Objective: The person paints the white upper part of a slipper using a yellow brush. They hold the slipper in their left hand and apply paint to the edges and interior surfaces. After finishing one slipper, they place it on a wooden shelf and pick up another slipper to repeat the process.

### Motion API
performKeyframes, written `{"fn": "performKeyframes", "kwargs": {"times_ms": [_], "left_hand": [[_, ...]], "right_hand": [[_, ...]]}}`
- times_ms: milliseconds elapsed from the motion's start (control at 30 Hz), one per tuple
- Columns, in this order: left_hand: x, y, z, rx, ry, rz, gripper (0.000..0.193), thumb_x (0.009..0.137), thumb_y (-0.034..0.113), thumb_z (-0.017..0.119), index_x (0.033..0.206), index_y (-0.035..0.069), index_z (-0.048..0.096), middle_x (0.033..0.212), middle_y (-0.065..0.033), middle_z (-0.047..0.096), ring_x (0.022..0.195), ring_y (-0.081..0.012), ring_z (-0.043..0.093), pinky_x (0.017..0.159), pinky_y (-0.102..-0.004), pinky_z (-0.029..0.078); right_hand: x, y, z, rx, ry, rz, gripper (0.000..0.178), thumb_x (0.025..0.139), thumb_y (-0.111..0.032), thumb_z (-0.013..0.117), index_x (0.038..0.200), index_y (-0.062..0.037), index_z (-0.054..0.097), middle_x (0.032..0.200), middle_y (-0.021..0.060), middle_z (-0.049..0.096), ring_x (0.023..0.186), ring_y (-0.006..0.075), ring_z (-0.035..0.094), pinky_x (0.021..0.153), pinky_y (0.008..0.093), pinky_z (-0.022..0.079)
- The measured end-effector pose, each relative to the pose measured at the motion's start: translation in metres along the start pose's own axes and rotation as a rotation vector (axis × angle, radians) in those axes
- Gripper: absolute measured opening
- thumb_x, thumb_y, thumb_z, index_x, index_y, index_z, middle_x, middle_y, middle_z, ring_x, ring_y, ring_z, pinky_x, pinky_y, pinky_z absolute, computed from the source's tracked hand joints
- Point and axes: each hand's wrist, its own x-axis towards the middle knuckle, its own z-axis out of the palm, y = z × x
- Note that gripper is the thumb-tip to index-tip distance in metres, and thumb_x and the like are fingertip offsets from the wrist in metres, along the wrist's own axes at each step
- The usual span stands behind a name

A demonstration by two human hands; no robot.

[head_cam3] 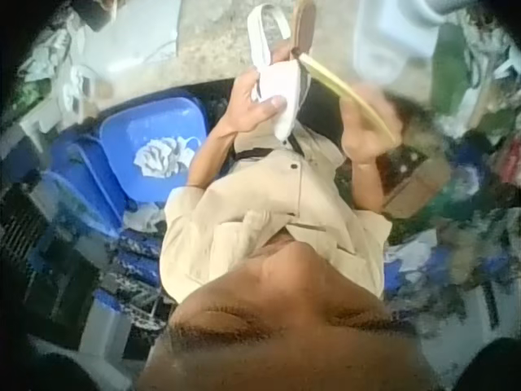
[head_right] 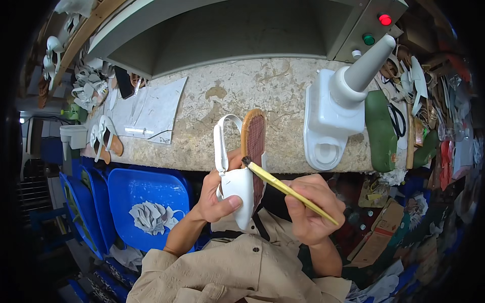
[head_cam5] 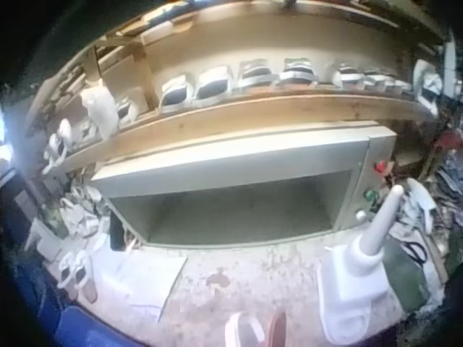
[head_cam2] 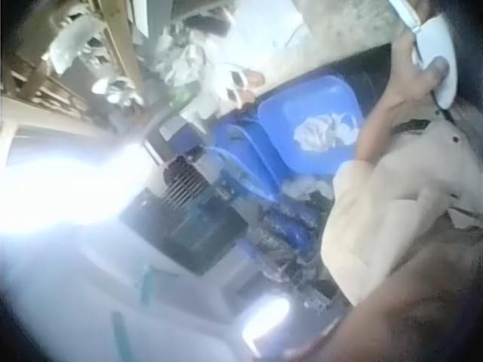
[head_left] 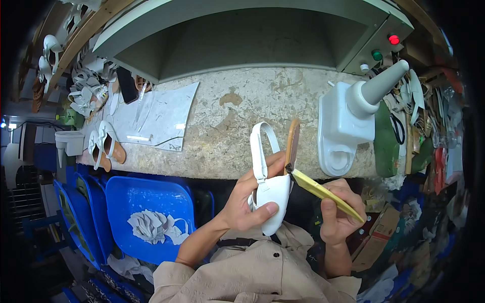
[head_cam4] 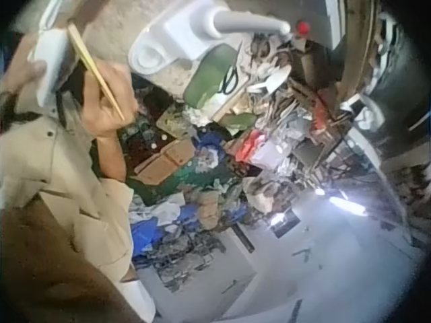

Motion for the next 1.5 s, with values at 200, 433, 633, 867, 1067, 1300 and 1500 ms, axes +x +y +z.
{"fn": "performKeyframes", "kwargs": {"times_ms": [200, 433, 633, 867, 1067, 1300, 1500], "left_hand": [[0.000, 0.001, 0.005, -0.001, 0.027, -0.016, 0.074, 0.084, 0.027, 0.060, 0.147, -0.003, 0.038, 0.150, -0.0270, 0.036, 0.138, -0.0367, 0.038, 0.113, -0.0452, 0.027], [-0.005, 0.005, 0.014, -0.247, 0.068, -0.235, 0.078, 0.086, 0.031, 0.058, 0.149, -0.007, 0.030, 0.153, -0.0240, 0.031, 0.139, -0.0308, 0.035, 0.114, -0.0420, 0.026], [-0.002, 0.015, 0.016, -0.313, 0.112, -0.360, 0.081, 0.088, 0.038, 0.055, 0.150, -0.007, 0.028, 0.149, -0.0215, 0.036, 0.132, -0.0261, 0.040, 0.110, -0.0391, 0.030], [0.002, 0.016, 0.014, -0.330, 0.160, -0.361, 0.085, 0.088, 0.043, 0.054, 0.151, -0.007, 0.025, 0.128, -0.0131, 0.052, 0.115, -0.0187, 0.050, 0.100, -0.0325, 0.038], [0.002, 0.013, 0.018, -0.360, 0.171, -0.386, 0.083, 0.089, 0.040, 0.053, 0.151, -0.006, 0.024, 0.128, -0.0137, 0.053, 0.113, -0.0177, 0.051, 0.098, -0.0318, 0.040], [0.005, 0.011, 0.014, -0.488, 0.168, -0.371, 0.074, 0.091, 0.033, 0.050, 0.149, -0.007, 0.027, 0.121, -0.0124, 0.057, 0.108, -0.0162, 0.055, 0.096, -0.0307, 0.042], [0.001, 0.002, 0.013, -0.505, 0.241, -0.411, 0.065, 0.092, 0.033, 0.048, 0.142, -0.006, 0.037, 0.106, -0.0077, 0.061, 0.091, -0.0113, 0.057, 0.080, -0.0256, 0.045]], "right_hand": [[-0.001, 0.001, 0.001, -0.101, -0.039, -0.125, 0.019, 0.083, 0.002, 0.072, 0.100, 0.0025, 0.062, 0.083, 0.0197, 0.072, 0.070, 0.0260, 0.068, 0.062, 0.0324, 0.054], [-0.006, 0.000, 0.003, -0.117, -0.002, -0.131, 0.019, 0.083, 0.002, 0.072, 0.100, 0.0022, 0.063, 0.082, 0.0192, 0.072, 0.070, 0.0259, 0.068, 0.062, 0.0318, 0.054], [-0.005, -0.004, 0.000, -0.149, -0.049, -0.154, 0.021, 0.081, 0.002, 0.074, 0.098, 0.0022, 0.063, 0.081, 0.0181, 0.071, 0.069, 0.0270, 0.068, 0.060, 0.0316, 0.054], [-0.017, -0.016, -0.014, -0.105, -0.134, -0.185, 0.024, 0.076, 0.006, 0.075, 0.096, 0.0025, 0.063, 0.083, 0.0178, 0.071, 0.067, 0.0270, 0.067, 0.057, 0.0312, 0.055], [-0.004, -0.018, -0.002, -0.253, -0.096, -0.212, 0.020, 0.080, -0.001, 0.074, 0.097, 0.0024, 0.065, 0.085, 0.0165, 0.071, 0.069, 0.0267, 0.066, 0.059, 0.0321, 0.056], [-0.012, -0.020, -0.004, -0.287, -0.136, -0.286, 0.016, 0.080, -0.006, 0.072, 0.094, 0.0016, 0.069, 0.091, 0.0170, 0.072, 0.076, 0.0269, 0.066, 0.062, 0.0333, 0.057], [-0.007, -0.013, -0.016, -0.052, -0.281, -0.306, 0.020, 0.079, -0.006, 0.070, 0.097, 0.0016, 0.070, 0.093, 0.0171, 0.072, 0.075, 0.0285, 0.066, 0.062, 0.0325, 0.055]]}}
